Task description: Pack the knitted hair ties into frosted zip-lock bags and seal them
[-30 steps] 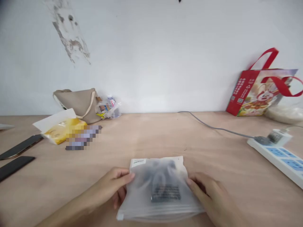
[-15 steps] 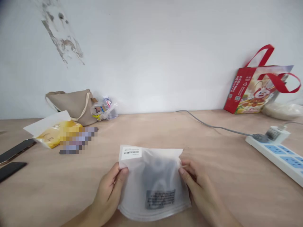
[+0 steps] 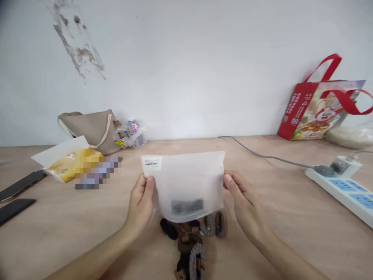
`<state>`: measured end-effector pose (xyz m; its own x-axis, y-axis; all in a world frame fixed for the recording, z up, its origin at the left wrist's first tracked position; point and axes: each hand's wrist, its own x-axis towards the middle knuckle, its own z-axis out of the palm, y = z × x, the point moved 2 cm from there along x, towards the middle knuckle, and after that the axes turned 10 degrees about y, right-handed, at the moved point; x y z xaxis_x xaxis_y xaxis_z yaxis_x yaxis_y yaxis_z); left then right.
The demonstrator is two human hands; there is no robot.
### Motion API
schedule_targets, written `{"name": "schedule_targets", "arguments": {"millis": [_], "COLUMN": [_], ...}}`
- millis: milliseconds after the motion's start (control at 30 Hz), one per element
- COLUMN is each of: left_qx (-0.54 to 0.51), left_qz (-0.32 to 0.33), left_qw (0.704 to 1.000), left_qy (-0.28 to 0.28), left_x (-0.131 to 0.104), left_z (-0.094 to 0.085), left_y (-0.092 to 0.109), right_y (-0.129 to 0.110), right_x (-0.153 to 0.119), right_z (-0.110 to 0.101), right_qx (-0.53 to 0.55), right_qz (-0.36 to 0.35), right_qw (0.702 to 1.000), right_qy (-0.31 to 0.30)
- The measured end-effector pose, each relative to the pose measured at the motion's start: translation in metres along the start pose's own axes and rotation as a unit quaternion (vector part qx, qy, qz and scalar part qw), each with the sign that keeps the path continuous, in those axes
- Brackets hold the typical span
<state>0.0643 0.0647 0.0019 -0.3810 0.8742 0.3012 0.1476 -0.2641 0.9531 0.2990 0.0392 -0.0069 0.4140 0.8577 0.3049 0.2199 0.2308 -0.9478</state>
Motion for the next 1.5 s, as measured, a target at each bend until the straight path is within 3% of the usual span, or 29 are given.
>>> {"name": "schedule_targets", "arguments": {"millis": [267, 433, 667, 800, 967, 1133, 1300, 1500], "left_qx": [0.022, 0.033, 0.101, 0.127, 0.138, 0.201, 0.188, 0.15], "left_qz": [-0.137, -0.141, 0.031, 0.155, 0.237, 0.233, 0.189, 0.126], "left_qw": [0.99, 0.989, 0.99, 0.974, 0.951, 0.94, 0.951, 0.969], "left_qy": [-0.014, -0.008, -0.089, -0.108, -0.142, -0.147, -0.157, -0.149], "left_x": [0.05, 0.064, 0.038, 0.027, 0.023, 0.022, 0.012, -0.01], "left_z": [0.015, 0.011, -0.004, -0.009, -0.018, -0.015, -0.006, -0.01], "left_y": [-0.048, -0.052, -0.037, -0.031, -0.029, -0.037, -0.036, -0.029], "right_y": [0.027, 0.032, 0.029, 0.025, 0.018, 0.01, 0.003, -0.007], "right_x": [0.009, 0.019, 0.024, 0.024, 0.02, 0.014, 0.004, -0.011], "right_z": [0.025, 0.035, 0.044, 0.051, 0.059, 0.062, 0.056, 0.046], "right_qx": [0.002, -0.009, -0.022, -0.017, -0.003, -0.001, -0.013, 0.0], "right_qz": [0.017, -0.004, -0.055, -0.077, -0.097, -0.109, -0.102, -0.078], "right_qw": [0.99, 0.981, 0.952, 0.927, 0.895, 0.88, 0.876, 0.875], "right_qy": [-0.138, -0.193, -0.302, -0.366, -0.435, -0.462, -0.472, -0.478]}}
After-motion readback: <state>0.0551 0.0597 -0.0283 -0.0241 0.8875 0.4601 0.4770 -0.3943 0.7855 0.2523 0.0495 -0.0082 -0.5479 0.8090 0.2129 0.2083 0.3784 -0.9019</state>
